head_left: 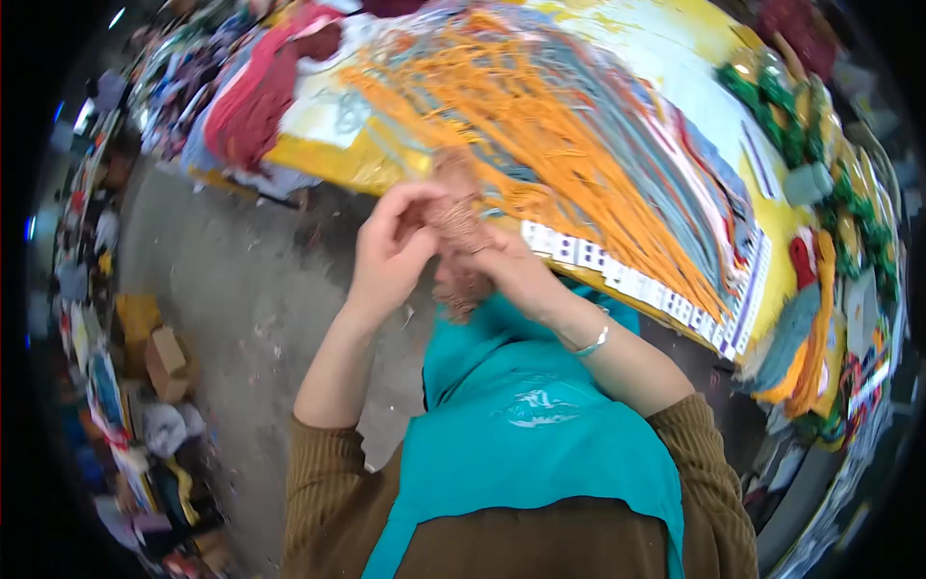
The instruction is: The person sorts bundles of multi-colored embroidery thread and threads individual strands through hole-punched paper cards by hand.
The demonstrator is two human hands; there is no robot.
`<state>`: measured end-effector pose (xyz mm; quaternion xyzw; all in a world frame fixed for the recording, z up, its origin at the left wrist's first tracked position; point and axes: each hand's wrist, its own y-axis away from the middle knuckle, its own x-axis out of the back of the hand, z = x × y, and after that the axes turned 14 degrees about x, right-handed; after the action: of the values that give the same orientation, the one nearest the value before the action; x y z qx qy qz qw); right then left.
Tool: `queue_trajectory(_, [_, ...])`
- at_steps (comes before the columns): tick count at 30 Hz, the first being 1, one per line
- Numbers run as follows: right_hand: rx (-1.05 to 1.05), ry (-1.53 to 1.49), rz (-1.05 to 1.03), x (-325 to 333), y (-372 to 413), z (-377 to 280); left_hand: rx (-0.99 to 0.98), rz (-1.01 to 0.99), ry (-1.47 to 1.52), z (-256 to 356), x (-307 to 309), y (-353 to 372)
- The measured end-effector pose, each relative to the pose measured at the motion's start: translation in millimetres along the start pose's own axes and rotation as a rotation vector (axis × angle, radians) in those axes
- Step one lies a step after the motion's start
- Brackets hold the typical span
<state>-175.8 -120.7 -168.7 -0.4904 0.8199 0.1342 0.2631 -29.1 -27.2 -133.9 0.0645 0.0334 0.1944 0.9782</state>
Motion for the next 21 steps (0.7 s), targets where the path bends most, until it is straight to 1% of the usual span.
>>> queue_trajectory(1, [0.032, 0.08, 0.003, -1.2, 3.0, 1.3, -0.053, 0.034, -0.081, -3.8, -2.7, -0.6])
queue_trajectory(2, [0.127, 0.347, 0.006, -1.0, 8.7, -5.5, -0.112, 0.065, -0.158, -6.0, -4.5, -2.1])
queue_trajectory(4, [0.273, 0.89, 0.015, -2.3, 19.9, -24.0, -0.138, 0.13, -0.232, -3.7, -3.6, -0.9])
queue_trajectory(6, [0.753, 1.186, 0.128, 3.0, 22.2, -31.6, -0.11, 0.2, -0.256, -6.4, 1.1, -1.2])
queue_trajectory(7, [0.829, 1.191, 0.113, 0.2, 21.7, -38.0, -0.113, 0.182, -0.33, -6.9, 1.4, -1.7])
queue_trajectory(8, [0.871, 1.177, 0.029, -0.8, 17.7, -43.2, -0.118, 0.17, -0.404, -6.5, 1.0, -1.6])
queue_trajectory(10, [0.904, 1.221, -0.028, -1.8, 13.5, -35.9, -0.128, 0.145, -0.511, -3.6, -5.9, 0.0])
queue_trajectory(12, [0.932, 1.175, -0.026, 3.8, 9.1, -32.6, -0.142, 0.122, -0.572, 0.2, -12.9, 1.4])
queue_trajectory(13, [0.947, 1.151, -0.029, 6.5, 7.0, -32.6, -0.108, 0.119, -0.535, -0.2, -13.6, 1.9])
queue_trajectory(16, [0.947, 1.126, -0.023, 4.9, 7.0, -33.2, -0.169, 0.085, -0.559, 1.6, -23.4, 6.1])
queue_trajectory(17, [1.026, 1.114, -0.039, 2.8, 4.9, -35.0, -0.147, 0.084, -0.56, 0.2, -26.1, 8.5])
queue_trajectory(20, [1.009, 1.08, -0.053, -3.5, 4.7, -33.4, -0.037, 0.07, -0.425, 5.5, -34.4, 12.9])
queue_trajectory(21, [1.028, 1.061, -0.072, -4.2, 4.3, -32.7, -0.073, 0.052, -0.431, 4.2, -30.1, 13.7])
